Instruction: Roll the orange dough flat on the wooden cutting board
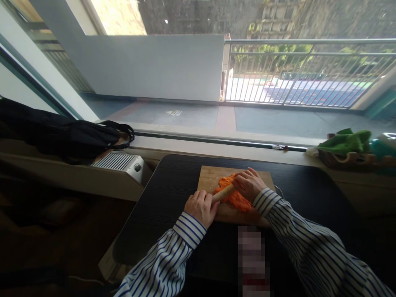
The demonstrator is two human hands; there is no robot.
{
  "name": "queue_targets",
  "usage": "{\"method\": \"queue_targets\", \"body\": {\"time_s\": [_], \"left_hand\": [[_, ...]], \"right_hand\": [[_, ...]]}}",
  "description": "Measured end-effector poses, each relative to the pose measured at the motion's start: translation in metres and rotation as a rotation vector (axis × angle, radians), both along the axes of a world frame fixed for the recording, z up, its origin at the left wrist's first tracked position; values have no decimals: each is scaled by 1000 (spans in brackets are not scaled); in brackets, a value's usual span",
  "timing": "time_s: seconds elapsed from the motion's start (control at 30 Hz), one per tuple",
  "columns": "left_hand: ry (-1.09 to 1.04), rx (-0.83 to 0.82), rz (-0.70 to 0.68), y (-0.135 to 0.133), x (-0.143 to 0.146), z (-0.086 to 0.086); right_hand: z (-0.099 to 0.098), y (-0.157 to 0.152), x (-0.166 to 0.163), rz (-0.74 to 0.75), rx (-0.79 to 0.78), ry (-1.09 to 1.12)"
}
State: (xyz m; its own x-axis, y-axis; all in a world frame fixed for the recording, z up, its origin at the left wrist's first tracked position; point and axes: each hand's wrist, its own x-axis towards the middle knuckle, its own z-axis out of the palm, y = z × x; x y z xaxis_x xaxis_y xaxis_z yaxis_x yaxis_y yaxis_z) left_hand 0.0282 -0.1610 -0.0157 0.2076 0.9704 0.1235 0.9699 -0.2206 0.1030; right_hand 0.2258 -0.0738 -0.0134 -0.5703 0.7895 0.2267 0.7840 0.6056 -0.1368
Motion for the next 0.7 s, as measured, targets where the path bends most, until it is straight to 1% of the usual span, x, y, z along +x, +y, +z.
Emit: {"method": "queue_targets", "body": {"time_s": [0.17, 0.37, 0.53, 0.7], "left_hand": [[-2, 34, 84, 14, 9, -7], [-47, 10, 219, 36, 10, -13], [-121, 77, 197, 45, 8, -19], [-121, 119, 170, 53, 6, -25]], "right_hand": [[2, 3, -21, -181, 0, -89], [1, 0, -30, -221, -62, -128], [3, -3, -35, -294, -71, -135], [1, 4, -37, -296, -70, -106]]}}
